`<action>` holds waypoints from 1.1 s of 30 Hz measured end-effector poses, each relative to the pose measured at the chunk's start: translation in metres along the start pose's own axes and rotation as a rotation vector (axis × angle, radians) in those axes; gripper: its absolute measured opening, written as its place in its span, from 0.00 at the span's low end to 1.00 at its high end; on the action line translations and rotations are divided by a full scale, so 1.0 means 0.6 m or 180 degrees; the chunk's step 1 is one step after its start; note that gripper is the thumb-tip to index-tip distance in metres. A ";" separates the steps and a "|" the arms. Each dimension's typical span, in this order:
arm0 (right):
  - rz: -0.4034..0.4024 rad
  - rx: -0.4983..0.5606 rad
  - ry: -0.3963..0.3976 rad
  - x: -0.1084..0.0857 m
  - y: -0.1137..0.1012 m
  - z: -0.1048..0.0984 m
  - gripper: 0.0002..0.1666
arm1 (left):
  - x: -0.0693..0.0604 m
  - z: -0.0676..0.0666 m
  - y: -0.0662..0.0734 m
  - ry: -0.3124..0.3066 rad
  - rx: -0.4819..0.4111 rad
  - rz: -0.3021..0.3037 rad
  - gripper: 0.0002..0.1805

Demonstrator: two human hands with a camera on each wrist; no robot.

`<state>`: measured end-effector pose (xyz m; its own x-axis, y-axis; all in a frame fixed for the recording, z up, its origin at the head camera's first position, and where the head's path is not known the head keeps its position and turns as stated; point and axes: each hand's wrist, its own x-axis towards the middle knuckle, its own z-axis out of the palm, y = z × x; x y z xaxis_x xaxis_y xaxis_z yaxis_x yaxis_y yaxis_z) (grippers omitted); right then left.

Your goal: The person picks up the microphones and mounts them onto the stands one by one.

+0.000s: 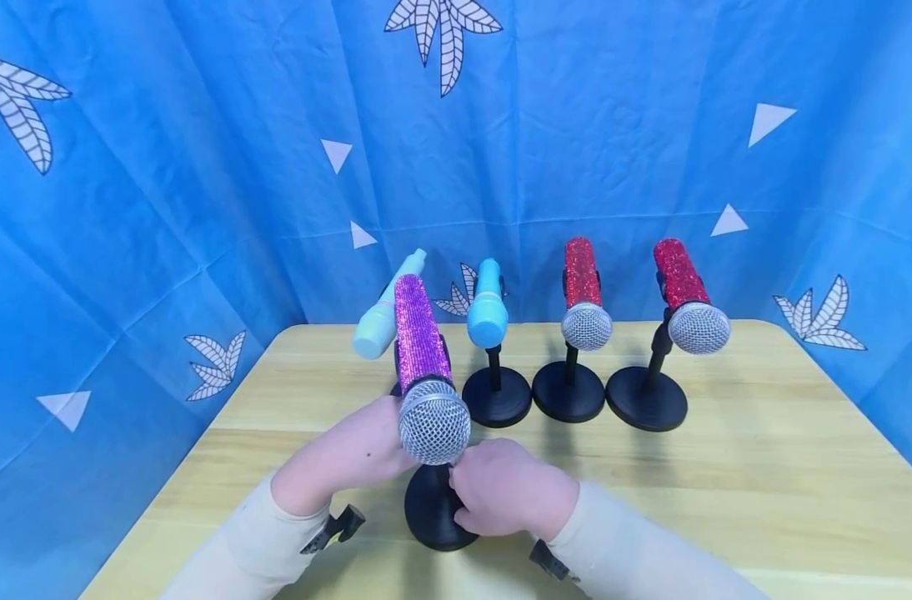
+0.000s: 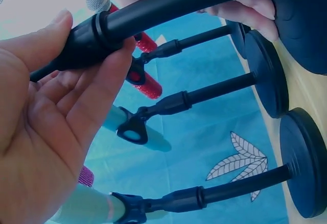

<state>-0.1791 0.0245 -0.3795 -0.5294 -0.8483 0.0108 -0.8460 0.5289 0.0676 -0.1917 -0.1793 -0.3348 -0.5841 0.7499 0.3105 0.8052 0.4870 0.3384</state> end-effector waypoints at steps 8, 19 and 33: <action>0.0005 0.0030 0.0128 -0.002 0.000 0.004 0.16 | -0.003 0.010 -0.006 0.0224 0.0251 0.0004 0.09; 0.0049 0.0183 0.0360 -0.005 0.000 0.011 0.21 | -0.012 -0.007 -0.001 -0.0378 -0.0434 -0.0335 0.08; 0.0056 0.0093 0.0368 -0.007 -0.001 0.007 0.21 | -0.009 -0.012 -0.002 -0.0471 0.0138 -0.0134 0.07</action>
<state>-0.1767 0.0282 -0.3836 -0.5347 -0.8355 0.1269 -0.8391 0.5427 0.0374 -0.1903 -0.1870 -0.3302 -0.5984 0.7847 0.1617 0.7859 0.5358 0.3087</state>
